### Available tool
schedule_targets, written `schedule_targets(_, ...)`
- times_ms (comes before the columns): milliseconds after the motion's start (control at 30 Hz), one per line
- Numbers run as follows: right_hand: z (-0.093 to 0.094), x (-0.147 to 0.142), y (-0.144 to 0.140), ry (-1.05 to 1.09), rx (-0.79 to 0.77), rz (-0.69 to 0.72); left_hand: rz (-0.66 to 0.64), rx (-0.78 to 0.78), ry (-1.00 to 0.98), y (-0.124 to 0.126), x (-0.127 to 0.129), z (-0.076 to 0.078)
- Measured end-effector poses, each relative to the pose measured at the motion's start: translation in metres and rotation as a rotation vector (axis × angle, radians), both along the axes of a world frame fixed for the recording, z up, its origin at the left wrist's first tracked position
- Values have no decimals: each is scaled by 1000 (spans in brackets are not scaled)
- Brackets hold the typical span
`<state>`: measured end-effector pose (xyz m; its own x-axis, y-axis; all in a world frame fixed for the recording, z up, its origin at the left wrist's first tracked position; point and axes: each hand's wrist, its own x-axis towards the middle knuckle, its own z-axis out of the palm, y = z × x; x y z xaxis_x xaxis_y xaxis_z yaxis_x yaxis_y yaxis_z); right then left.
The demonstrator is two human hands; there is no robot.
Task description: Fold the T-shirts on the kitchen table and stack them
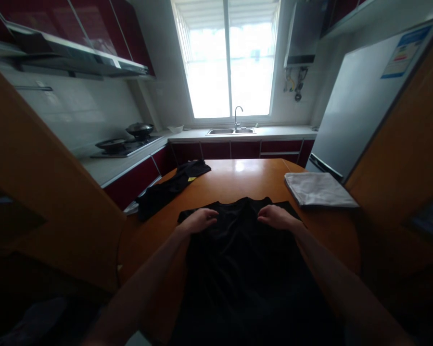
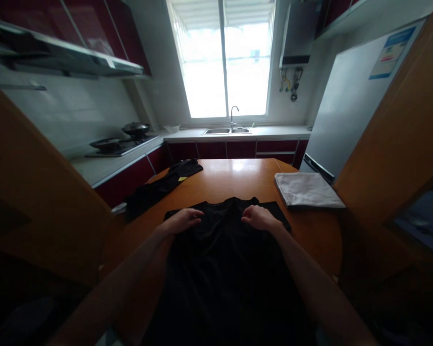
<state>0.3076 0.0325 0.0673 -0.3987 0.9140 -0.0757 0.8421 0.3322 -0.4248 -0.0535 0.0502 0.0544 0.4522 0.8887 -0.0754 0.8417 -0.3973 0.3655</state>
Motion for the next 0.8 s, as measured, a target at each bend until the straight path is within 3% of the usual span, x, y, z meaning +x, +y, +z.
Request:
schedule_targets(100,-1,2,25,-54,172,-166,240,130,94,22,-4,7)
schedule_targets(167,-5,7,41,-100,133,-208,308,85,160,33,-8,7)
schedule_targets(367,-12,37,64,-109,-144,-157,272,-156,168,39,-30,10)
schedule_targets(500,-6,55,65,-99,-372,-108,195,-390,134,40,-44,22)
schedule_targets(600,2,63,70,-105,-466,-131,203,-477,116,51,-48,28)
schedule_targets(700,11,66,87,-61,-377,-220,278,-398,77,74,-45,34)
schedule_targets(800,24,63,114,83,-85,-347,349,-180,-50,107,-39,44)
